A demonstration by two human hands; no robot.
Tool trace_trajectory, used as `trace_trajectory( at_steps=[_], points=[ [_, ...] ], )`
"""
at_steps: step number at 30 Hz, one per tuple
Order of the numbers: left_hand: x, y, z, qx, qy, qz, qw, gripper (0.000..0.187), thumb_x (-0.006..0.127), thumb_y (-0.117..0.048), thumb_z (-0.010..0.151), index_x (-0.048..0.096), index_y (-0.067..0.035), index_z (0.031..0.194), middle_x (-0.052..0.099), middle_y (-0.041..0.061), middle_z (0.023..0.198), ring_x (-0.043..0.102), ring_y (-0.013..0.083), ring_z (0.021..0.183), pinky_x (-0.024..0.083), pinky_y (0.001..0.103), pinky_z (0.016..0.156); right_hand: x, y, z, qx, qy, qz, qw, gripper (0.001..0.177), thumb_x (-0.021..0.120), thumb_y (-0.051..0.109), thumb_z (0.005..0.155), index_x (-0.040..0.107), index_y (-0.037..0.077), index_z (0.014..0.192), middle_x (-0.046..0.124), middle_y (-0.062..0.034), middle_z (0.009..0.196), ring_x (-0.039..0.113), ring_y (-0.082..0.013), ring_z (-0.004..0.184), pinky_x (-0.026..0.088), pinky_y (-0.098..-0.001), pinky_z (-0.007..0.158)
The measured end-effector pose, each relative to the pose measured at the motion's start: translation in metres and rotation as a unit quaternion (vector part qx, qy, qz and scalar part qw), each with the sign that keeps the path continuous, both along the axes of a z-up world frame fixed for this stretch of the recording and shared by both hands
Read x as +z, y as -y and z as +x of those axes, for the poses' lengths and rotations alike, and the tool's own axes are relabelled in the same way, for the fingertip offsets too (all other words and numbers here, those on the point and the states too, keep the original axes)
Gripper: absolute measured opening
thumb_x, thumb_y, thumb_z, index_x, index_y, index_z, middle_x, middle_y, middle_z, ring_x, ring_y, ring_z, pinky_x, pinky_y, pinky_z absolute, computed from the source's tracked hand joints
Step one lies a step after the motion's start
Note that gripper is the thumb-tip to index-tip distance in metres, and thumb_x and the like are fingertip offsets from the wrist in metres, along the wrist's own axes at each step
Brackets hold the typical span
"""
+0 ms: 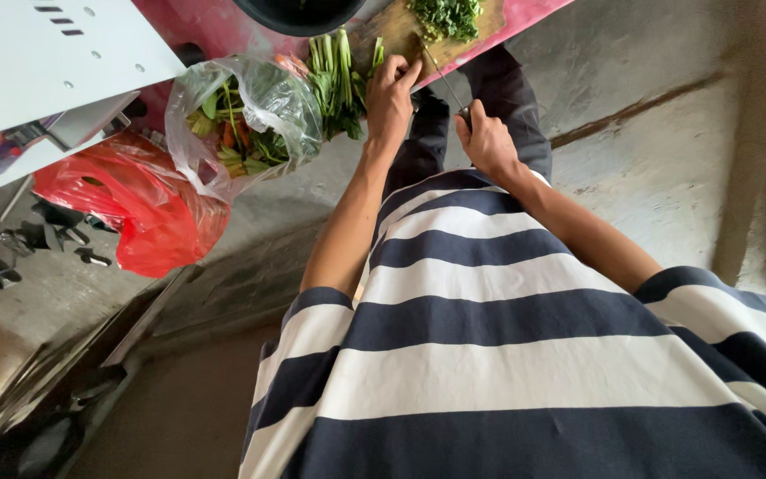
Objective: The person chops green vegetables on a wooden cutting board using a knife.
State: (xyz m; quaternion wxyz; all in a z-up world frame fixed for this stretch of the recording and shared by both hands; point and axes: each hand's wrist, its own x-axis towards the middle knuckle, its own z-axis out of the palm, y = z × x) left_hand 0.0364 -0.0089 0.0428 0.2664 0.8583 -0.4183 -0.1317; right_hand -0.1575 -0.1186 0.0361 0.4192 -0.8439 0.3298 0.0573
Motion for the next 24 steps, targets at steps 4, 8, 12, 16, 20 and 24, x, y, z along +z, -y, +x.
trace_trajectory(
  at_steps=[4,8,12,16,20,24],
  points=[
    [0.000,0.000,0.000,0.003,-0.003,-0.002,1.000,0.038,0.065,0.001,0.087,0.073,-0.011,0.122,0.060,0.005,0.108,0.061,0.0275,0.104,0.048,0.043,0.087,-0.012,0.003,0.010,0.008,0.034,-0.026,0.999,0.032,0.062,0.030,0.108,0.049,0.001,0.107,0.067,-0.0284,0.074,0.064,-0.0517,0.066,0.051,-0.0591,0.056],
    [-0.002,-0.001,0.001,0.001,-0.003,-0.006,1.000,0.037,0.065,0.001,0.087,0.075,-0.011,0.121,0.061,0.005,0.108,0.062,0.0278,0.102,0.049,0.043,0.088,-0.012,0.011,0.036,0.017,0.027,-0.032,0.999,0.034,0.062,0.030,0.108,0.048,-0.001,0.107,0.066,-0.0278,0.073,0.064,-0.0511,0.065,0.051,-0.0579,0.054],
    [-0.009,-0.002,0.002,0.008,-0.015,-0.029,0.999,0.032,0.063,0.001,0.090,0.074,-0.007,0.119,0.064,0.009,0.112,0.064,0.0305,0.102,0.051,0.044,0.089,0.002,0.021,0.047,0.022,0.014,-0.006,1.000,0.036,0.061,0.032,0.109,0.048,-0.001,0.107,0.064,-0.0302,0.072,0.063,-0.0525,0.066,0.050,-0.0585,0.054],
    [-0.020,-0.004,0.004,0.028,-0.026,-0.043,0.998,0.023,0.064,-0.003,0.097,0.073,-0.005,0.117,0.068,0.010,0.112,0.066,0.0326,0.103,0.052,0.044,0.089,0.013,0.022,0.040,0.018,0.006,-0.002,1.000,0.036,0.061,0.033,0.108,0.049,0.000,0.107,0.064,-0.0316,0.074,0.063,-0.0544,0.068,0.050,-0.0607,0.057],
    [-0.024,-0.005,0.003,0.033,-0.027,-0.052,0.998,0.021,0.063,-0.005,0.096,0.074,-0.005,0.114,0.069,0.011,0.110,0.066,0.0330,0.102,0.052,0.044,0.090,0.011,0.018,0.015,0.026,0.014,0.001,1.000,0.036,0.061,0.033,0.109,0.048,-0.001,0.107,0.064,-0.0326,0.075,0.062,-0.0554,0.069,0.049,-0.0632,0.059],
    [-0.025,-0.005,0.002,0.036,-0.027,-0.067,0.997,0.021,0.064,-0.006,0.096,0.073,-0.005,0.115,0.068,0.010,0.109,0.066,0.0320,0.101,0.051,0.043,0.089,-0.005,0.007,-0.001,0.016,0.006,-0.013,1.000,0.035,0.062,0.032,0.108,0.048,0.000,0.106,0.064,-0.0312,0.071,0.062,-0.0545,0.068,0.050,-0.0622,0.058]
  ],
)
